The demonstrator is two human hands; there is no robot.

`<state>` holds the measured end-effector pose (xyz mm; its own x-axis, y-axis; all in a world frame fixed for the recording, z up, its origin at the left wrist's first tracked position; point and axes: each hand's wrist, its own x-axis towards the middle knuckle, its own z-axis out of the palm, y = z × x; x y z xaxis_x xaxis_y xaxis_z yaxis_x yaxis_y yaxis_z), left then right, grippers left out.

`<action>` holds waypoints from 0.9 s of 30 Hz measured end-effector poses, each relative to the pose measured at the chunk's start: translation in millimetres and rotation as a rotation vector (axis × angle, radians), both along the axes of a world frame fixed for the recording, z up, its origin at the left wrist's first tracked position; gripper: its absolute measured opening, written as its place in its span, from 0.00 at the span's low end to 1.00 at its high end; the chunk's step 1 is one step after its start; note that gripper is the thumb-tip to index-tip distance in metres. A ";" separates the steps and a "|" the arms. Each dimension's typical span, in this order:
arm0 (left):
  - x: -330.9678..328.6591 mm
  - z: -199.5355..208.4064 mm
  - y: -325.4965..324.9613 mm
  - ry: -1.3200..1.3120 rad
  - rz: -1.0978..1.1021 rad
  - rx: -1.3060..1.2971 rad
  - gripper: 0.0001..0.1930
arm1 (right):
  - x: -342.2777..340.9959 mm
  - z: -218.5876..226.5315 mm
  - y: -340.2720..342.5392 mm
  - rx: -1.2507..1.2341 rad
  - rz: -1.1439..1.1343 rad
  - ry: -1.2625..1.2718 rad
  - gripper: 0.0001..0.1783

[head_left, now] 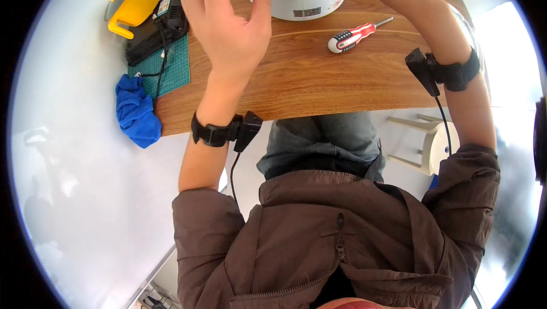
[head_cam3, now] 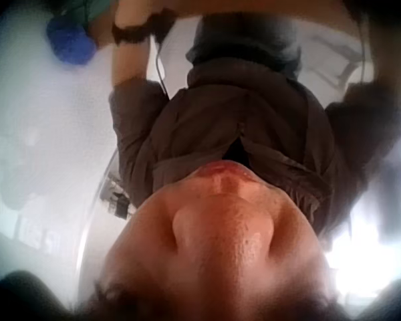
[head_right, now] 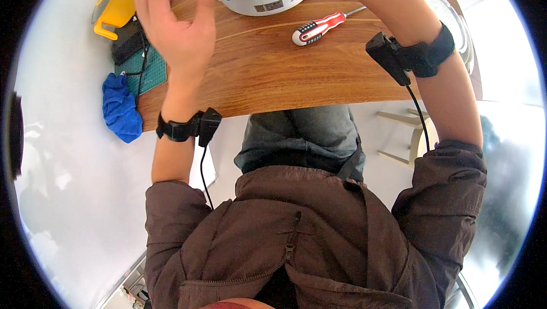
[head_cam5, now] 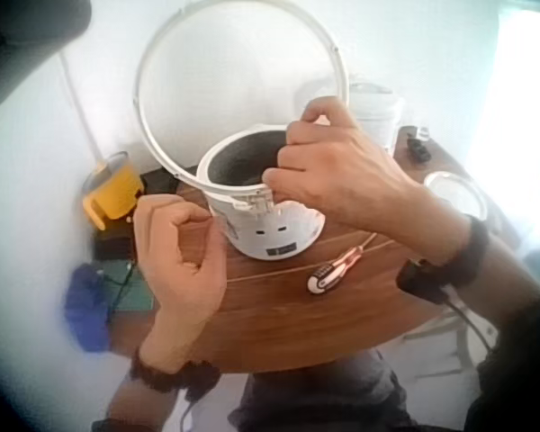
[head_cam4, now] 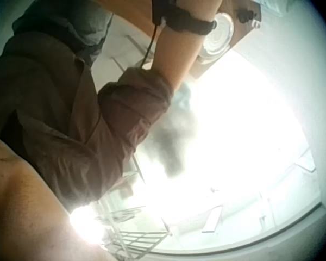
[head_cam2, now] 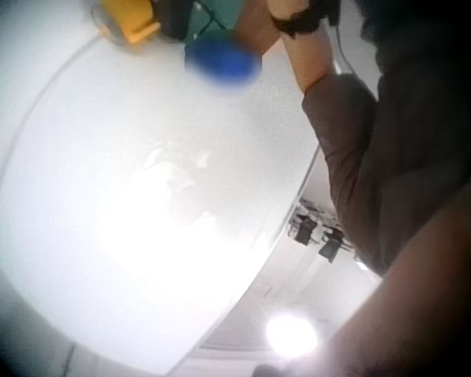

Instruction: The person assembles a white rice cooker by securing internal components with a screwdriver, attaching the base cover, and fitting the lid. They manipulate the cooker's body and parts on a wooden table.

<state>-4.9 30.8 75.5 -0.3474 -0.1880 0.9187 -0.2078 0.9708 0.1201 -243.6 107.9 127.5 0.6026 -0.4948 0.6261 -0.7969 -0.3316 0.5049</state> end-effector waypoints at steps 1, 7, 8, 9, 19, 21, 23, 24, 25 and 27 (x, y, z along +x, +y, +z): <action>-5.5 -15.6 -1.0 0.047 0.082 0.013 0.17 | 3.6 0.2 -2.1 0.006 -0.003 0.014 0.02; -33.9 -32.3 -15.6 0.100 -0.019 0.210 0.31 | -0.1 2.3 -0.9 0.034 0.013 -0.029 0.02; -35.7 -33.8 -18.9 0.110 -0.083 0.257 0.31 | -0.3 2.8 -1.3 0.038 0.019 -0.028 0.03; -37.5 -35.1 -22.7 0.120 -0.147 0.303 0.30 | -0.2 3.7 -1.5 0.042 0.026 -0.028 0.03; -48.7 -40.2 -38.3 -0.026 -0.099 0.132 0.17 | -2.3 -3.3 -5.7 -0.016 0.030 -0.009 0.05; -52.2 -41.7 -36.1 0.004 -0.117 0.187 0.16 | -2.2 -4.8 -7.3 -0.053 0.059 -0.005 0.05; -54.0 -41.4 -36.0 0.038 -0.161 0.212 0.15 | -1.2 -6.7 -8.1 -0.065 0.060 -0.017 0.05; -54.4 -40.7 -36.4 0.055 -0.184 0.224 0.15 | -0.1 -8.0 -7.4 -0.060 0.046 -0.029 0.04; -53.6 -38.3 -36.3 0.030 -0.195 0.213 0.15 | 0.5 -8.8 -7.1 -0.064 0.037 -0.033 0.04; -50.5 -33.8 -34.9 -0.020 -0.218 0.189 0.14 | 1.1 -11.0 -7.7 -0.081 0.025 -0.037 0.04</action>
<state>-55.4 -4.0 41.7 -0.4162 -0.2742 0.8670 -0.0003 0.9535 0.3014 -242.5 100.2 116.5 0.5904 -0.4267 0.6851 -0.8071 -0.3114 0.5016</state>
